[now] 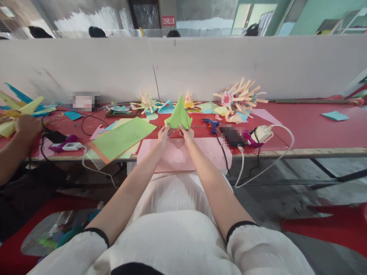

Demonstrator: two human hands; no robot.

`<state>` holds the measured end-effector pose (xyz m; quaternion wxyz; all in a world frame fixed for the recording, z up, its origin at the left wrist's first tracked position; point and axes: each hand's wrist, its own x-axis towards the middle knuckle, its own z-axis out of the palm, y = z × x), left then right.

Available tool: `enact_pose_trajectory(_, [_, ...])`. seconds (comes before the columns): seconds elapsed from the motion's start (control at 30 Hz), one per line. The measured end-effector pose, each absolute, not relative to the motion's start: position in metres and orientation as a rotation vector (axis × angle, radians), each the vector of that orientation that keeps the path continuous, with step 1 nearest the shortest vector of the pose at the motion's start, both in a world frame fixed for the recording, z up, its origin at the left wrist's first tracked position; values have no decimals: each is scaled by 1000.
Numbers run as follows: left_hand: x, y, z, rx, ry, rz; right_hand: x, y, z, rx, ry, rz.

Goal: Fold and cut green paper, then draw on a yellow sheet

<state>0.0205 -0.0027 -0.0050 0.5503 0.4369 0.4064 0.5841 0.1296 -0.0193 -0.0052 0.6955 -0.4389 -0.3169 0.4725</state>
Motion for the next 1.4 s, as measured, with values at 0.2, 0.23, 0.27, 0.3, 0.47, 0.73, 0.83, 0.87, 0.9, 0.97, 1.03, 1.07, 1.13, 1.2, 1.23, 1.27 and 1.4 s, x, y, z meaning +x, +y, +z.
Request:
enact_pose_trajectory(0.2, [23, 3, -13, 959, 910, 1374, 130, -22, -4, -948, -763, 1114])
enact_pose_trajectory(0.23, [23, 4, -13, 948, 939, 1378, 130, -22, -4, -949, -772, 1120])
enact_pose_trajectory(0.27, [22, 4, -13, 934, 956, 1386, 130, -22, -4, -953, -778, 1126])
enact_pose_trajectory(0.3, [22, 3, -12, 917, 958, 1393, 129, -21, -5, -957, -781, 1133])
enact_pose_trajectory(0.47, [20, -5, -4, 815, 831, 1432, 132, -20, -5, -919, -739, 1142])
enact_pose_trajectory(0.73, [17, -19, 4, 734, 648, 1426, 135, -19, -7, -894, -668, 1090])
enact_pose_trajectory(0.83, [17, -19, 5, 724, 606, 1411, 135, -18, -7, -879, -648, 1098])
enact_pose_trajectory(0.87, [16, -19, 5, 716, 601, 1412, 135, -17, -8, -869, -643, 1105])
enact_pose_trajectory(0.9, [16, -19, 5, 703, 597, 1415, 135, -17, -8, -860, -642, 1108])
enact_pose_trajectory(0.97, [15, -18, 4, 673, 590, 1428, 135, -18, -8, -859, -655, 1108])
enact_pose_trajectory(1.03, [15, -19, 3, 646, 567, 1441, 135, -18, -9, -874, -678, 1093])
enact_pose_trajectory(1.07, [15, -19, 3, 639, 555, 1447, 136, -18, -9, -879, -690, 1085])
enact_pose_trajectory(1.13, [15, -18, 3, 633, 550, 1462, 136, -19, -9, -876, -700, 1073])
enact_pose_trajectory(1.2, [17, -17, 3, 638, 584, 1475, 136, -19, -9, -865, -689, 1067])
enact_pose_trajectory(1.23, [18, -16, 3, 646, 614, 1478, 136, -18, -9, -861, -681, 1062])
enact_pose_trajectory(1.27, [19, -15, 3, 656, 648, 1480, 136, -18, -9, -861, -678, 1056])
enact_pose_trajectory(1.4, [22, -7, 1, 701, 796, 1460, 135, -20, -8, -905, -729, 1041])
